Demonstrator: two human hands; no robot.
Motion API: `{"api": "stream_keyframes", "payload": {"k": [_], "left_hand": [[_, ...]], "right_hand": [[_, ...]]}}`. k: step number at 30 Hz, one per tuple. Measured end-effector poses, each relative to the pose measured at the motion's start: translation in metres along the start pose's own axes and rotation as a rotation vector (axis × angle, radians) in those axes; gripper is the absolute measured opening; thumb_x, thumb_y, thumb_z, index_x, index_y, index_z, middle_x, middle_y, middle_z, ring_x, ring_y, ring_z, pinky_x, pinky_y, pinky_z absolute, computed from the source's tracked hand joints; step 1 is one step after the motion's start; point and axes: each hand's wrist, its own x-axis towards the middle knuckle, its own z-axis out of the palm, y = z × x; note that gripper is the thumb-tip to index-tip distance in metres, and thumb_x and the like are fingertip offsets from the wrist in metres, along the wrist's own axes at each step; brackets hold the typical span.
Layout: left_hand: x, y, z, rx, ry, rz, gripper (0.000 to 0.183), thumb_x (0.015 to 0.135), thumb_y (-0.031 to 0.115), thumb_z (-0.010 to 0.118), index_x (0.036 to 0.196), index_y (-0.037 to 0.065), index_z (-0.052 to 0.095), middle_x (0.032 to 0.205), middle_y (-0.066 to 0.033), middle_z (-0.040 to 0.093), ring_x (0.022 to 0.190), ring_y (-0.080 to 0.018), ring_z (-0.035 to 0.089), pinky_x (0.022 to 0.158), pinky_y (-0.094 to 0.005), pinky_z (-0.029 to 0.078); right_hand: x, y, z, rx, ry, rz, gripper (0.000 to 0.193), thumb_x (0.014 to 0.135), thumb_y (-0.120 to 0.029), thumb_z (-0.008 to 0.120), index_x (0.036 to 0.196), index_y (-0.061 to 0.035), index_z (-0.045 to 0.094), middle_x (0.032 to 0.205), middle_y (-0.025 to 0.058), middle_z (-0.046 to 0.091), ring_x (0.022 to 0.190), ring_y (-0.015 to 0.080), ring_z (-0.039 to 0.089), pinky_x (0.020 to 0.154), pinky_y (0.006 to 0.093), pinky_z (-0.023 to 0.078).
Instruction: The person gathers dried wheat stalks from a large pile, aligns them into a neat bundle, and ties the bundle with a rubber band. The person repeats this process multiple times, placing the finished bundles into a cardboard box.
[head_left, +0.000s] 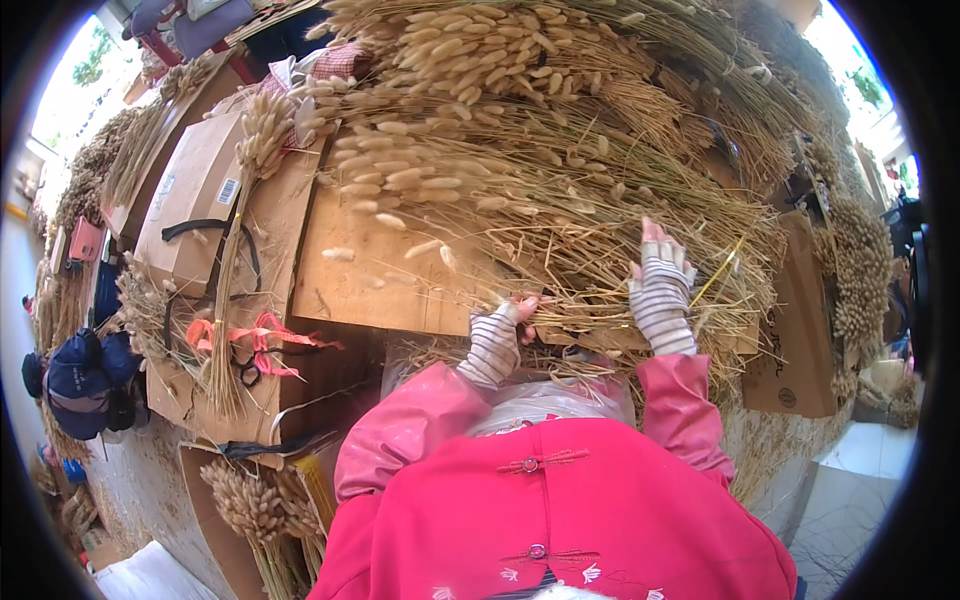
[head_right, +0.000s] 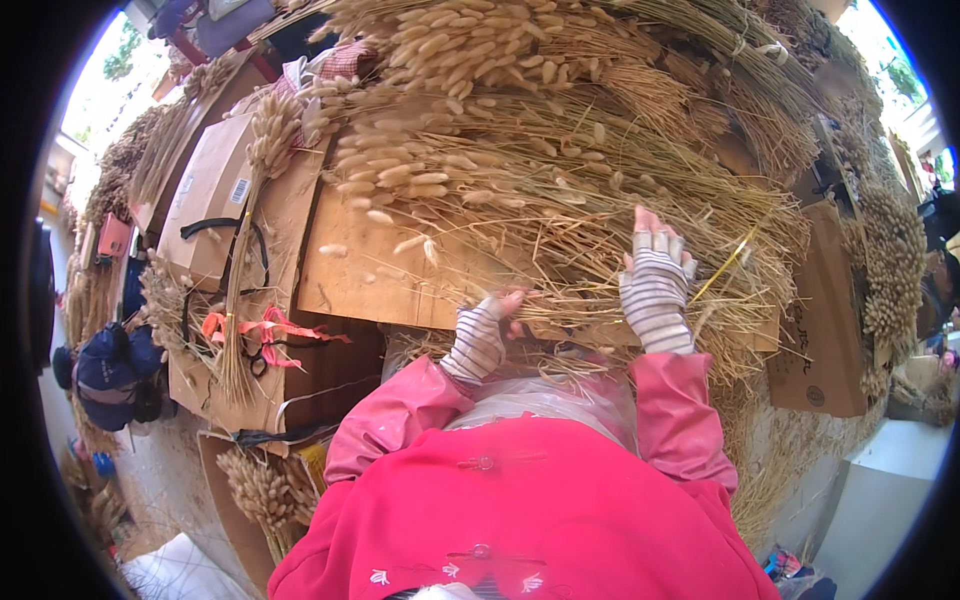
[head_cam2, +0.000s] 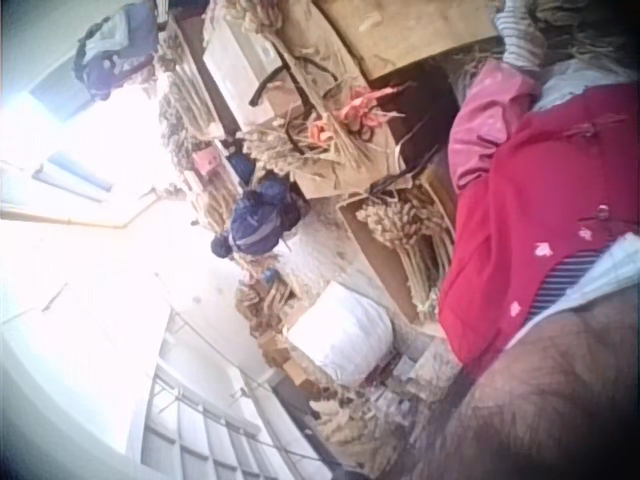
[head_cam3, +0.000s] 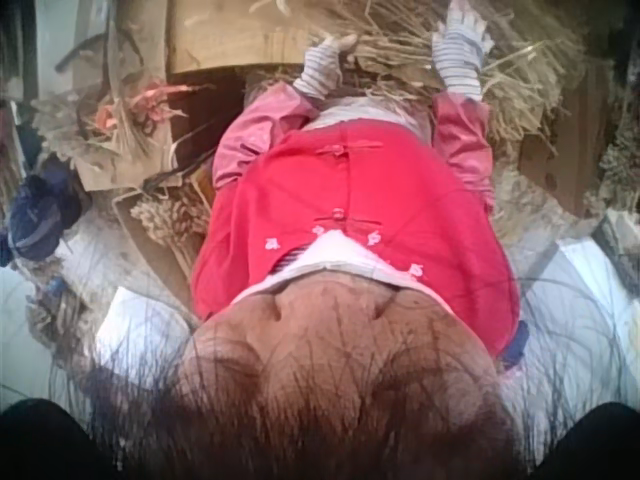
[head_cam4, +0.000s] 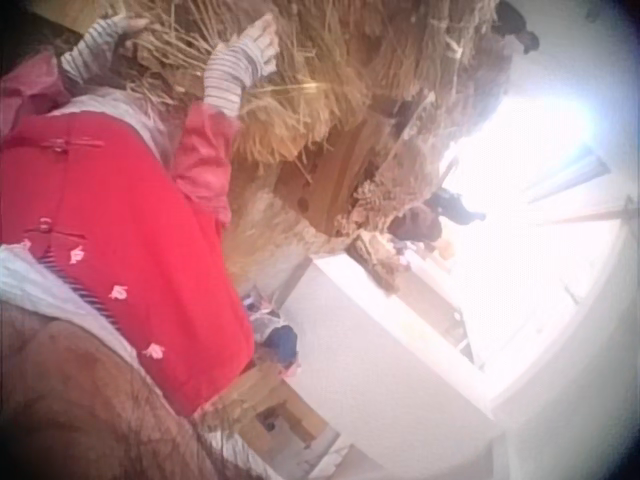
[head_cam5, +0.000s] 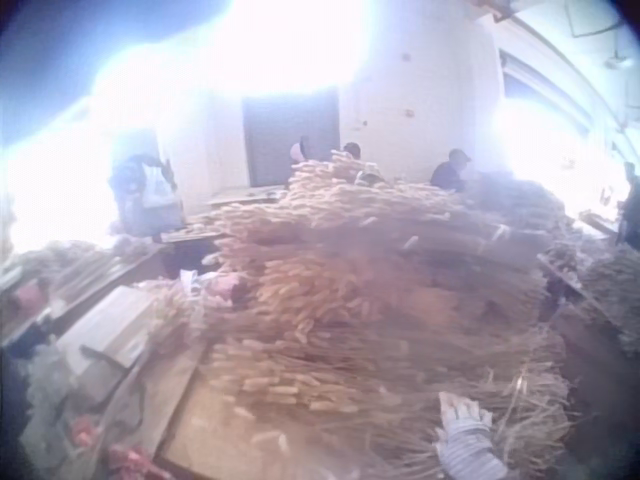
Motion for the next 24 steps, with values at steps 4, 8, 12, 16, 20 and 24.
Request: {"api": "stream_keyframes", "payload": {"k": [4,8,12,16,20,24], "left_hand": [[-0.004,0.001,-0.003,0.035,-0.046,-0.046,0.030,0.079,0.020,0.064,0.102,0.002,0.058,0.085,-0.0021,0.059,0.060,-0.0081,0.049,0.050,-0.0184,0.037],[-0.010,0.006,0.002,-0.010,-0.013,-0.059,0.026,0.079,0.020,0.064,0.097,0.003,0.058,0.077,-0.0007,0.056,0.057,-0.0084,0.048,0.049,-0.0203,0.037],[-0.016,0.013,0.007,0.011,0.005,-0.046,0.021,0.079,0.021,0.066,0.091,0.004,0.059,0.075,-0.0003,0.056,0.056,-0.0092,0.048,0.049,-0.0213,0.037],[-0.020,0.015,0.010,0.049,0.064,-0.036,0.022,0.078,0.022,0.067,0.090,0.005,0.060,0.073,0.0002,0.056,0.055,-0.0090,0.048,0.050,-0.0213,0.037],[-0.017,0.012,0.011,0.039,0.106,-0.052,0.025,0.078,0.024,0.068,0.092,0.005,0.059,0.073,0.0004,0.055,0.055,-0.0087,0.048,0.050,-0.0210,0.036],[-0.014,0.010,0.007,0.034,0.089,-0.033,0.030,0.078,0.025,0.068,0.098,0.004,0.058,0.074,0.0009,0.054,0.056,-0.0085,0.048,0.050,-0.0211,0.037]], "right_hand": [[0.012,0.002,0.013,-0.073,-0.125,0.079,0.080,0.079,-0.026,0.057,0.145,-0.0150,0.012,0.144,0.0091,0.030,0.128,0.0278,0.032,0.097,0.0512,0.025],[0.023,0.006,0.016,-0.096,-0.092,0.128,0.083,0.075,-0.028,0.062,0.144,-0.0155,0.016,0.140,0.0056,0.036,0.125,0.0263,0.032,0.094,0.0521,0.025],[0.024,0.008,0.006,-0.062,0.096,0.139,0.078,0.071,-0.029,0.069,0.137,-0.0085,0.032,0.123,0.0106,0.046,0.119,0.0271,0.036,0.096,0.0496,0.027],[0.028,0.013,-0.011,-0.161,0.463,0.205,0.079,0.070,-0.026,0.070,0.137,-0.0099,0.032,0.116,0.0113,0.052,0.113,0.0274,0.043,0.094,0.0482,0.029],[0.042,0.016,-0.013,-0.161,0.391,0.186,0.069,0.072,-0.028,0.068,0.133,-0.0116,0.040,0.113,0.0058,0.054,0.108,0.0243,0.046,0.090,0.0475,0.031],[0.048,0.004,0.004,-0.157,0.002,0.263,0.063,0.077,-0.032,0.064,0.133,-0.0144,0.041,0.116,0.0073,0.054,0.109,0.0257,0.046,0.090,0.0473,0.031]]}}
